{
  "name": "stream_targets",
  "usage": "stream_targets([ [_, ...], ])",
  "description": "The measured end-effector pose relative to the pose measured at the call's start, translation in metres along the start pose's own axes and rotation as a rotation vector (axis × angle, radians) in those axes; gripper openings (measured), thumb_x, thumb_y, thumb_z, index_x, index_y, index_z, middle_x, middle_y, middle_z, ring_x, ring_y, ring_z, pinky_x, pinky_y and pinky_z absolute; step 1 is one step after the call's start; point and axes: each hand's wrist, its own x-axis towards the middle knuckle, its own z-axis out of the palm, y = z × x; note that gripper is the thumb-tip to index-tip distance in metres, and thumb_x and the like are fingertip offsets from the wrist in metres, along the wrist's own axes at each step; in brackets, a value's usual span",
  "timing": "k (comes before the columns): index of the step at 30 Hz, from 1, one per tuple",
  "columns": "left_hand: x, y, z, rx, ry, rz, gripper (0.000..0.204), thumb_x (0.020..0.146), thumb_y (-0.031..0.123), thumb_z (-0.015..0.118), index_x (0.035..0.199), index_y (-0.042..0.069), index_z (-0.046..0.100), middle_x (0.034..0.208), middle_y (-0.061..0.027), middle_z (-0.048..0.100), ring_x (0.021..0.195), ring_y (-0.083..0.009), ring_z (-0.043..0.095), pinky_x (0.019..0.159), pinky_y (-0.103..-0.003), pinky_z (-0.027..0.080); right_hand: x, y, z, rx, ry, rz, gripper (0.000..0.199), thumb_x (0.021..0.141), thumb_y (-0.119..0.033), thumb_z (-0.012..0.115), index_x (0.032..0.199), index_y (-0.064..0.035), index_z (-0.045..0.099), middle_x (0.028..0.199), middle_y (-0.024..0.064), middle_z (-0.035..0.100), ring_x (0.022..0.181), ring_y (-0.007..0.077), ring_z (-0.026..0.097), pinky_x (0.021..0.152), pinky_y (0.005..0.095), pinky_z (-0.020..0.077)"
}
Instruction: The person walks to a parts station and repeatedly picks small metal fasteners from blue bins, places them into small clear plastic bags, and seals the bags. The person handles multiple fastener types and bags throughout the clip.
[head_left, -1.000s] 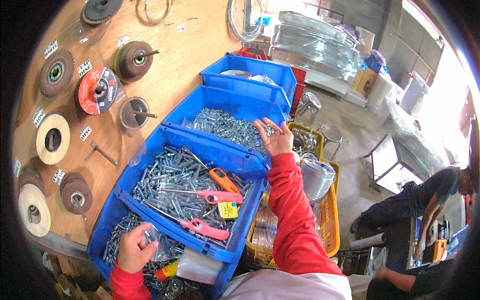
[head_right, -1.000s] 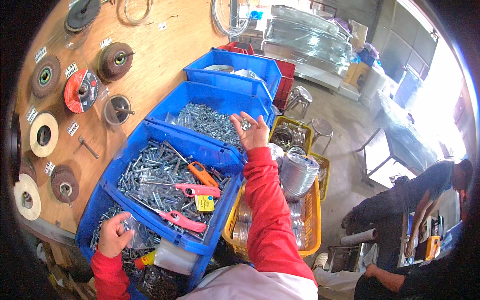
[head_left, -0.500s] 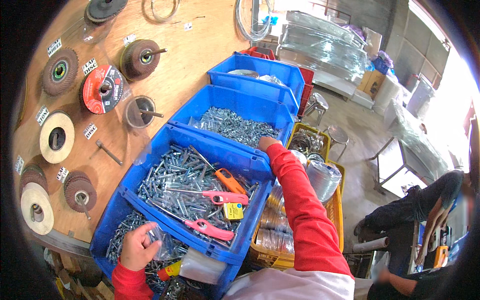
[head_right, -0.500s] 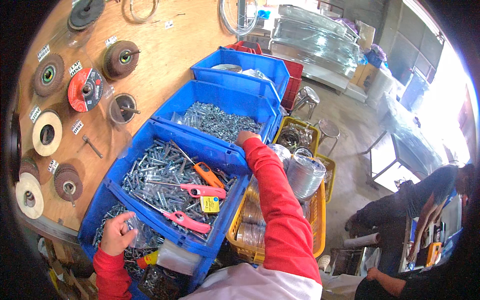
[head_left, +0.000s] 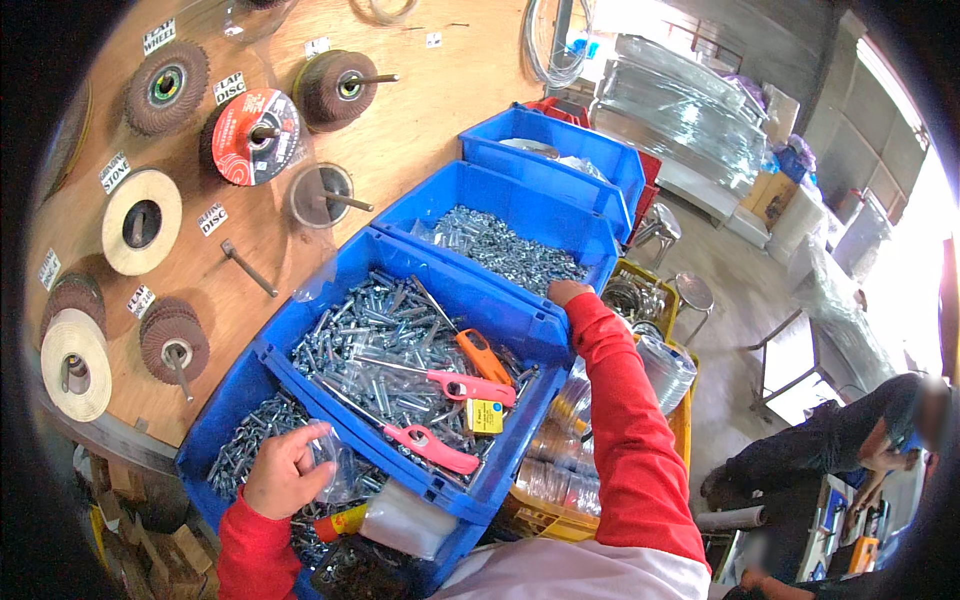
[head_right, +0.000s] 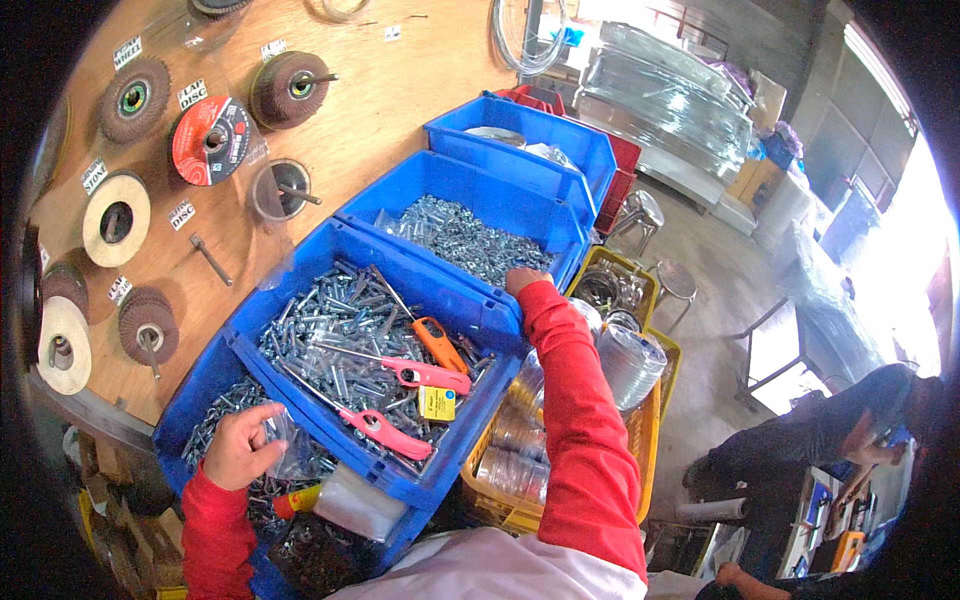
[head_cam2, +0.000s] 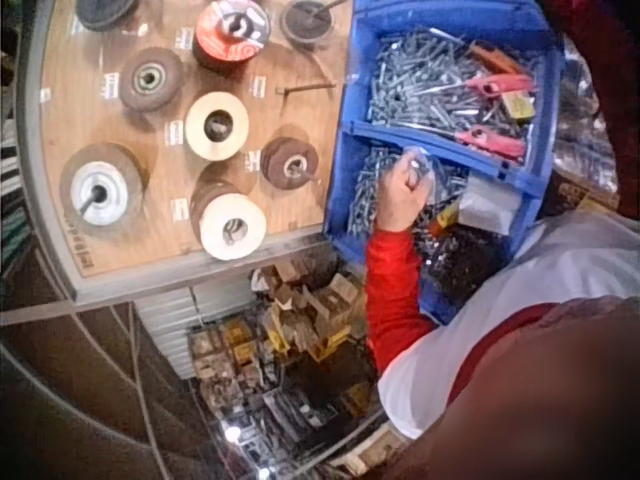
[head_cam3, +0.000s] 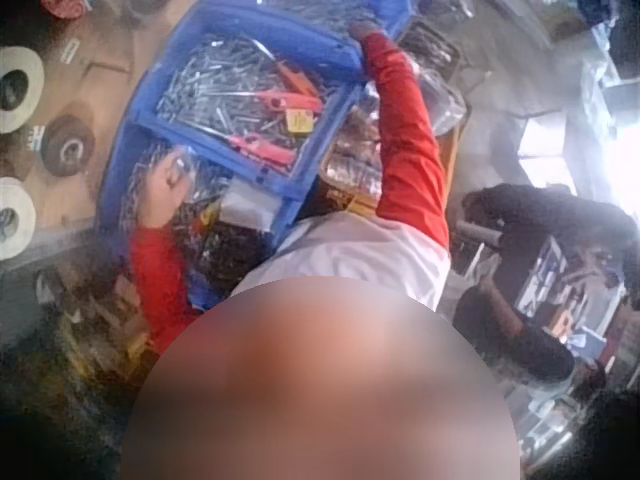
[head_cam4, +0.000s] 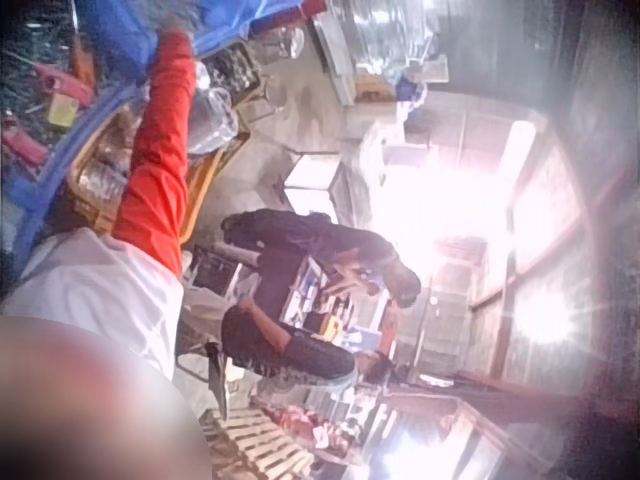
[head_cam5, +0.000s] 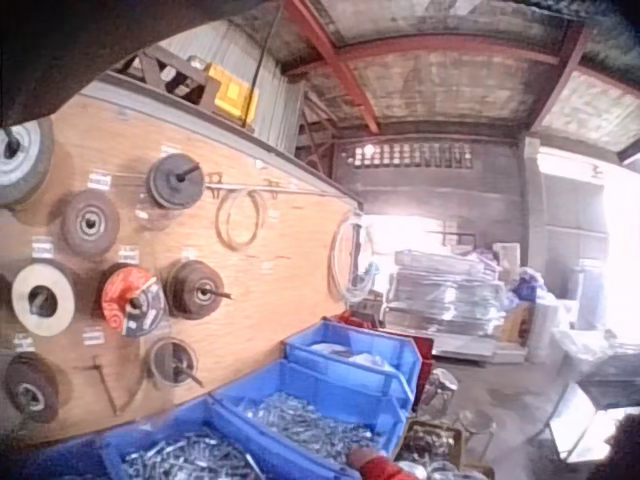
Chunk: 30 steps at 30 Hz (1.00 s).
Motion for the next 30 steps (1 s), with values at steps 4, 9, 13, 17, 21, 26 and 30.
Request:
stream_targets([
  [4, -0.001, -0.003, -0.001, -0.019, 0.007, 0.01, 0.047, 0.078, 0.004, 0.077, 0.123, -0.003, 0.065, 0.052, 0.0011, 0.051, 0.045, -0.0058, 0.043, 0.046, -0.027, 0.035, 0.0, -0.008, -0.008, -0.042, 0.003, 0.045, 0.038, 0.097, -0.028, 0.048, 0.12, -0.0111, 0.073, 0.128, 0.0176, 0.068, 0.117, 0.0352, 0.067, 0.098, 0.052, 0.0527],
  [9, -0.001, -0.004, -0.002, 0.068, 0.003, 0.089, 0.047, 0.078, 0.005, 0.077, 0.123, -0.003, 0.065, 0.051, -0.0001, 0.052, 0.044, -0.0072, 0.044, 0.046, -0.028, 0.036, -0.004, 0.0, -0.011, -0.087, 0.01, 0.076, 0.036, 0.094, -0.03, 0.056, 0.118, -0.0097, 0.074, 0.126, 0.018, 0.069, 0.117, 0.0358, 0.067, 0.096, 0.0511, 0.054],
  [13, -0.002, -0.003, -0.003, 0.033, -0.012, 0.062, 0.047, 0.078, 0.005, 0.078, 0.123, -0.003, 0.065, 0.051, -0.0016, 0.053, 0.044, -0.0077, 0.046, 0.046, -0.028, 0.038, -0.005, 0.007, -0.012, 0.012, -0.006, 0.117, 0.037, 0.092, -0.027, 0.06, 0.121, -0.008, 0.072, 0.132, 0.0178, 0.066, 0.121, 0.0351, 0.064, 0.102, 0.0529, 0.0498],
  [17, -0.003, -0.003, -0.004, 0.034, 0.003, 0.088, 0.047, 0.078, 0.006, 0.077, 0.123, -0.003, 0.065, 0.052, -0.0021, 0.053, 0.044, -0.008, 0.047, 0.046, -0.029, 0.038, 0.002, 0.005, -0.01, -0.109, -0.085, 0.045, 0.037, 0.095, -0.022, 0.052, 0.124, -0.0085, 0.07, 0.135, 0.0184, 0.064, 0.124, 0.0334, 0.063, 0.103, 0.0529, 0.0497],
  [21, -0.004, -0.003, -0.006, 0.037, -0.003, 0.091, 0.046, 0.078, 0.006, 0.078, 0.122, -0.003, 0.065, 0.053, -0.0026, 0.053, 0.045, -0.0089, 0.047, 0.046, -0.029, 0.038, 0.008, 0.002, -0.007, -0.037, -0.06, 0.092, 0.041, 0.099, -0.027, 0.042, 0.126, -0.0131, 0.07, 0.139, 0.0192, 0.061, 0.128, 0.0349, 0.06, 0.104, 0.0541, 0.0479],
  [26, -0.005, -0.002, -0.006, 0.032, -0.024, 0.102, 0.047, 0.078, 0.008, 0.078, 0.122, -0.003, 0.065, 0.054, -0.0038, 0.053, 0.046, -0.0112, 0.048, 0.046, -0.031, 0.038, -0.004, 0.008, -0.004, -0.102, -0.123, 0.046, 0.04, 0.098, -0.026, 0.044, 0.126, -0.0115, 0.069, 0.134, 0.0183, 0.065, 0.123, 0.0321, 0.063, 0.101, 0.0497, 0.0502],
  [30, -0.008, -0.005, -0.006, 0.007, -0.024, 0.108, 0.046, 0.079, 0.012, 0.078, 0.121, -0.003, 0.066, 0.055, -0.0056, 0.055, 0.046, -0.0145, 0.05, 0.046, -0.035, 0.039, -0.021, 0.015, -0.001, -0.098, -0.137, 0.025, 0.039, 0.098, -0.028, 0.046, 0.125, -0.0113, 0.069, 0.133, 0.0176, 0.065, 0.121, 0.0315, 0.064, 0.101, 0.0491, 0.0502],
])
